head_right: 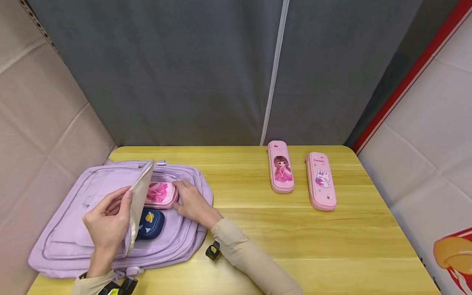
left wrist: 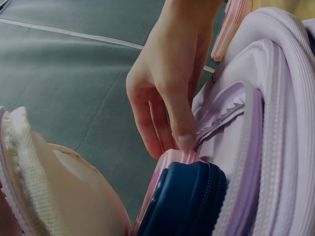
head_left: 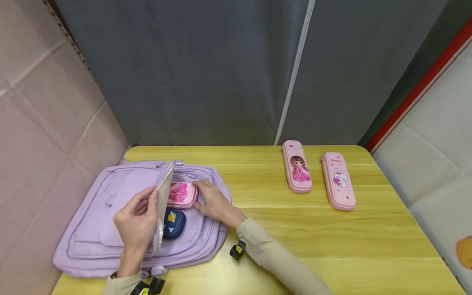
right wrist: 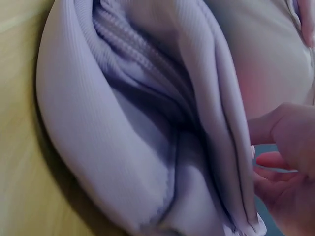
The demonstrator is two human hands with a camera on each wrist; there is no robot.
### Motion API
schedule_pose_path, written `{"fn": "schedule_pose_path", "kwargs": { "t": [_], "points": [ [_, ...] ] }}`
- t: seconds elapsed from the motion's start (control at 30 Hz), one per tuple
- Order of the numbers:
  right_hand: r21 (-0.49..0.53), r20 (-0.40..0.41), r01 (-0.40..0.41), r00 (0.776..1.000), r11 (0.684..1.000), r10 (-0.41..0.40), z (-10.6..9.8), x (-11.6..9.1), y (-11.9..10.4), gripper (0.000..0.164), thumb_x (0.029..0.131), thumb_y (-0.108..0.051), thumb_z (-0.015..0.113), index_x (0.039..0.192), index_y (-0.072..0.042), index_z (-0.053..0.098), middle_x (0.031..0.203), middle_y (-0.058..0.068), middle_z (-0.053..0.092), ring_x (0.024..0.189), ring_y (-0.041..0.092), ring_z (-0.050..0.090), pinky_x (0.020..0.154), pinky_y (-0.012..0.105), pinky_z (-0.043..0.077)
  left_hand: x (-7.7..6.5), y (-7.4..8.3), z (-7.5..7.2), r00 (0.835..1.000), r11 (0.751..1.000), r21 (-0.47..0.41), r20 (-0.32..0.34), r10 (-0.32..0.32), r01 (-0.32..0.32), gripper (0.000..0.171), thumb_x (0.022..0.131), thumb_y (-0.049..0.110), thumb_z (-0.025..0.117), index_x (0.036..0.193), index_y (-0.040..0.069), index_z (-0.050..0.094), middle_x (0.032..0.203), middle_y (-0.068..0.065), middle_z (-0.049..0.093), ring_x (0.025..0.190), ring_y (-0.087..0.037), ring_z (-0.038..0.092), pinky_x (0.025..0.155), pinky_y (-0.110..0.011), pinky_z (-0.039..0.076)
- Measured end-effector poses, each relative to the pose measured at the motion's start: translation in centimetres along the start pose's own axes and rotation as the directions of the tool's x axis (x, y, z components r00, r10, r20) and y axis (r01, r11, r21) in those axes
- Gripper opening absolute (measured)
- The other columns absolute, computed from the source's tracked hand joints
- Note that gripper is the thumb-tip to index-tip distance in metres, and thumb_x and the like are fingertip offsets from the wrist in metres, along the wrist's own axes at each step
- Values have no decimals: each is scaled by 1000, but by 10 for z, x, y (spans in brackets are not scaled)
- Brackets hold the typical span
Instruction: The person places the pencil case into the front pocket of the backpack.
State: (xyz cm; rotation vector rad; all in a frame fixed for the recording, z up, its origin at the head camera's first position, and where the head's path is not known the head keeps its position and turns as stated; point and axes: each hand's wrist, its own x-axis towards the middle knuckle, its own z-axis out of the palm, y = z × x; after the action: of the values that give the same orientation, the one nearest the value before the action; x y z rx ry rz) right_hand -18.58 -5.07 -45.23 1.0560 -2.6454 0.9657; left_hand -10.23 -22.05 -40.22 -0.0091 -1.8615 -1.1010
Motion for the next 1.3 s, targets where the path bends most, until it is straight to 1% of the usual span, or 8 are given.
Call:
{"fn": "schedule_pose_path", "kwargs": {
  "t": [0.1, 0.2, 0.33, 0.47, 0.67, 0.87, 1.03, 1.3],
  "points": [
    [39, -18, 24, 1000, 999, -23, -6, -5, 4, 56, 76, -16, 72, 125, -3, 50, 118, 8, 57, 105, 17, 57, 94, 18, 47, -1, -1, 0, 1000, 1000, -5, -6, -3, 3, 13, 75, -3, 70, 88, -2, 72, 78, -22, 69, 70, 6, 64, 62, -7, 53],
    [55, -29, 40, 999, 998, -39, -16, -11, 9, 54, 79, -18, 69, 126, -3, 49, 121, 8, 57, 103, 17, 57, 92, 19, 49, -2, -5, -1, 1000, 1000, -7, -11, -4, 4, 14, 75, -1, 71, 88, 1, 73, 78, -22, 69, 70, 7, 64, 62, -8, 53],
    [30, -27, 43, 999, 999, -42, -33, -16, 16, 53, 83, -23, 65, 129, -3, 46, 128, 9, 53, 116, 18, 52, 102, 25, 43, -2, -10, -2, 1000, 1000, -13, -22, -7, 6, 14, 75, 2, 72, 89, 4, 73, 78, -22, 69, 70, 5, 65, 62, -9, 54],
    [29, -44, 9, 999, 1000, -7, -48, -20, 25, 55, 85, -23, 63, 131, -2, 43, 134, 11, 48, 126, 21, 45, 109, 30, 36, -1, -11, -3, 999, 1000, -16, -38, -7, 7, 14, 75, 2, 72, 89, 6, 74, 77, -22, 69, 70, 3, 66, 62, -10, 54],
    [-4, -131, -52, 990, 999, 51, -69, -30, 46, 56, 84, -22, 64, 131, -1, 44, 134, 14, 47, 125, 24, 45, 109, 34, 38, -3, -11, -4, 999, 1000, -12, -35, -12, 12, 14, 75, 2, 72, 89, 6, 74, 77, -22, 69, 70, 3, 66, 62, -9, 54],
    [-20, -245, -97, 966, 995, 89, -89, -44, 73, 54, 81, -16, 65, 128, 2, 46, 131, 20, 47, 123, 29, 46, 108, 39, 38, -4, -11, -2, 999, 1000, -6, -30, -21, 20, 14, 75, 3, 72, 89, 7, 74, 77, -21, 69, 70, 3, 66, 62, -9, 54],
    [8, -278, -186, 943, 983, 181, -105, -57, 95, 56, 82, -16, 64, 130, 2, 43, 135, 21, 43, 126, 32, 41, 111, 42, 33, -6, -12, 0, 1000, 1000, -9, -22, -22, 22, 15, 75, 3, 72, 89, 7, 74, 77, -21, 69, 70, 3, 66, 62, -9, 54],
    [-5, -366, -305, 887, 952, 282, -130, -81, 120, 58, 80, -20, 66, 128, 4, 45, 134, 24, 43, 125, 35, 40, 108, 48, 34, -8, -12, 3, 1000, 1000, -22, -24, -18, 18, 15, 74, 2, 72, 89, 6, 74, 76, -22, 69, 69, 3, 66, 62, -9, 54]
  ]
}}
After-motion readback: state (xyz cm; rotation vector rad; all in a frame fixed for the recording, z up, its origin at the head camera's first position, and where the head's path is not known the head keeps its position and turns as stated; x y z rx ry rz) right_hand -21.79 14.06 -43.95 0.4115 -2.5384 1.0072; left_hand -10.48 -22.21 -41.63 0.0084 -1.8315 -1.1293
